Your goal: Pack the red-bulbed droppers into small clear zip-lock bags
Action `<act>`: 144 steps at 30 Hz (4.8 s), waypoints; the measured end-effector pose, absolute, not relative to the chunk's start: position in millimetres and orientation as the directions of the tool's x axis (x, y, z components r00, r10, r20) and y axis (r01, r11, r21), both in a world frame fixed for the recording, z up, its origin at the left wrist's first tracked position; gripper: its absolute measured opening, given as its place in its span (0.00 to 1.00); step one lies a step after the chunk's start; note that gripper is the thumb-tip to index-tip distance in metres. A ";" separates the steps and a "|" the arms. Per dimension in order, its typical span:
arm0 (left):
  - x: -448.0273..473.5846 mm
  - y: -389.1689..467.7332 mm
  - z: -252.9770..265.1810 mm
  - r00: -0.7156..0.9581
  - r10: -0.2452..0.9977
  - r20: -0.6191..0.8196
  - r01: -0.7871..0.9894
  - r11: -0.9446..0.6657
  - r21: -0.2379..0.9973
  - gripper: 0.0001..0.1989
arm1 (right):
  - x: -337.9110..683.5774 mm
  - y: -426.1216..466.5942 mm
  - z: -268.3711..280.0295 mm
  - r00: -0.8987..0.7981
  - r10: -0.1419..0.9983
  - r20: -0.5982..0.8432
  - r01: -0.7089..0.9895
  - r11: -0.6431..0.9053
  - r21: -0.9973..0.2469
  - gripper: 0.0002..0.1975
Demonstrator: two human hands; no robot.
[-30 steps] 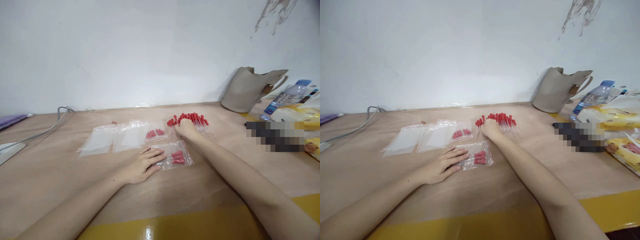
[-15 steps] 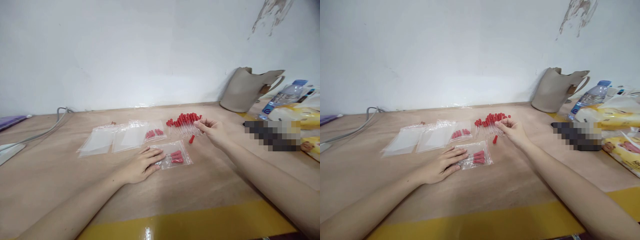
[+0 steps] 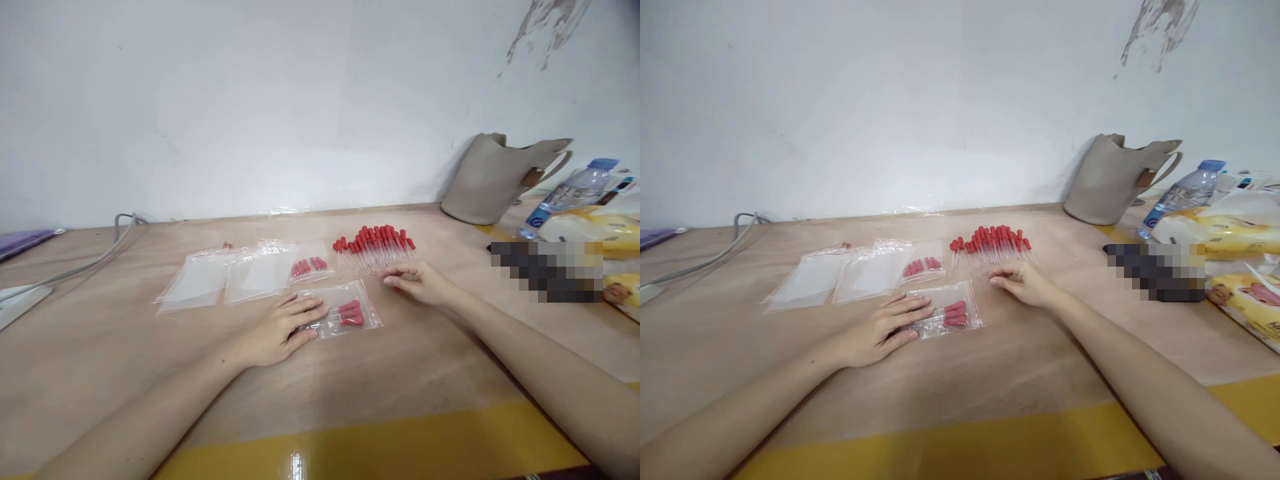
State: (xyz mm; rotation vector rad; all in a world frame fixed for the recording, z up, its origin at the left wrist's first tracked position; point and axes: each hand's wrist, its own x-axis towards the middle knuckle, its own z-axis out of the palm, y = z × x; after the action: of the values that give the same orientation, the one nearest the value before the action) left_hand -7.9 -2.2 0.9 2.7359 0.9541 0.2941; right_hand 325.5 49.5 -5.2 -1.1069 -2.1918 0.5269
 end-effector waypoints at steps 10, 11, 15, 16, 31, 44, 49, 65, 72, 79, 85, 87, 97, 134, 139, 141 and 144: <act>-10.6 -3.8 5.9 0.760 0.644 0.087 0.601 -0.748 0.281 0.21 | 349.6 59.1 -0.2 -0.693 0.657 0.296 0.685 0.729 -0.015 0.14; -10.4 -3.7 5.8 0.760 0.644 0.085 0.602 -0.747 0.281 0.21 | 345.8 57.3 -0.3 -0.696 0.653 0.299 0.685 0.729 0.002 0.14; -9.8 -2.9 4.8 0.762 0.640 0.099 0.596 -0.753 0.279 0.21 | 322.2 46.7 1.4 -0.709 0.620 0.335 0.671 0.739 0.053 0.13; -9.7 -2.9 4.5 0.765 0.636 0.104 0.592 -0.758 0.275 0.21 | 315.1 44.2 1.8 -0.713 0.608 0.349 0.666 0.743 0.066 0.13; -9.8 -6.6 6.5 0.743 0.661 0.103 0.624 -0.740 0.251 0.24 | 322.0 46.4 1.1 -0.536 0.835 0.122 0.686 0.516 -0.513 0.23; -8.7 -5.9 6.3 0.755 0.645 0.118 0.605 -0.754 0.254 0.24 | 313.9 45.7 -3.3 -0.513 0.838 0.185 0.623 0.512 -0.592 0.13; -9.7 -5.3 4.8 0.760 0.638 0.121 0.598 -0.761 0.252 0.23 | 312.3 44.8 -0.6 -0.556 0.794 0.245 0.573 0.580 -0.579 0.09; -9.0 -4.5 3.8 0.762 0.639 0.103 0.603 -0.759 0.246 0.23 | 280.8 42.1 -11.6 -0.506 0.755 0.417 0.395 0.633 -0.666 0.08; -8.8 -4.3 2.4 0.769 0.626 0.131 0.587 -0.772 0.244 0.22 | 264.7 41.1 -18.4 -0.435 0.853 0.288 0.333 0.450 -0.828 0.08; -8.3 -5.8 2.8 0.774 0.620 0.131 0.581 -0.777 0.241 0.21 | 260.0 35.1 -21.2 -0.355 0.843 0.405 0.515 0.538 -0.668 0.05; -8.4 -4.7 2.3 0.786 0.603 0.139 0.561 -0.789 0.252 0.22 | 257.7 27.1 -20.3 -0.417 0.809 0.414 0.650 0.584 -0.486 0.11; -8.1 -4.2 2.4 0.787 0.603 0.127 0.560 -0.786 0.260 0.22 | 261.4 30.7 -21.2 -0.435 0.812 0.390 0.631 0.583 -0.512 0.10; -8.7 -2.9 1.6 0.790 0.601 0.123 0.557 -0.787 0.266 0.22 | 246.0 89.4 21.7 -0.081 0.942 0.327 0.808 0.254 -0.531 0.06; -7.0 -3.0 3.0 0.794 0.598 0.109 0.567 -0.793 0.221 0.21 | 276.1 53.9 -2.9 0.266 0.901 0.344 0.252 0.279 -0.927 0.21; -7.7 -3.4 2.8 0.794 0.599 0.109 0.566 -0.792 0.230 0.21 | 270.0 47.5 -16.2 0.304 0.932 0.198 -0.052 0.223 -0.973 0.23; -7.8 -3.6 3.0 0.795 0.596 0.109 0.563 -0.794 0.231 0.21 | 265.1 46.8 -17.1 0.287 0.944 0.160 -0.123 0.202 -0.972 0.22; -7.8 -3.5 3.2 0.798 0.593 0.108 0.562 -0.797 0.223 0.21 | 260.0 43.5 -18.0 0.240 0.964 0.113 -0.189 0.161 -0.969 0.22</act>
State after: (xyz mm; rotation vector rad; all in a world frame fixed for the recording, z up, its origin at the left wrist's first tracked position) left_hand -7.8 -3.5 3.2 2.8068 0.9090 0.2566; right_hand 260.0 43.5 -18.0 -1.0577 -0.9552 1.0339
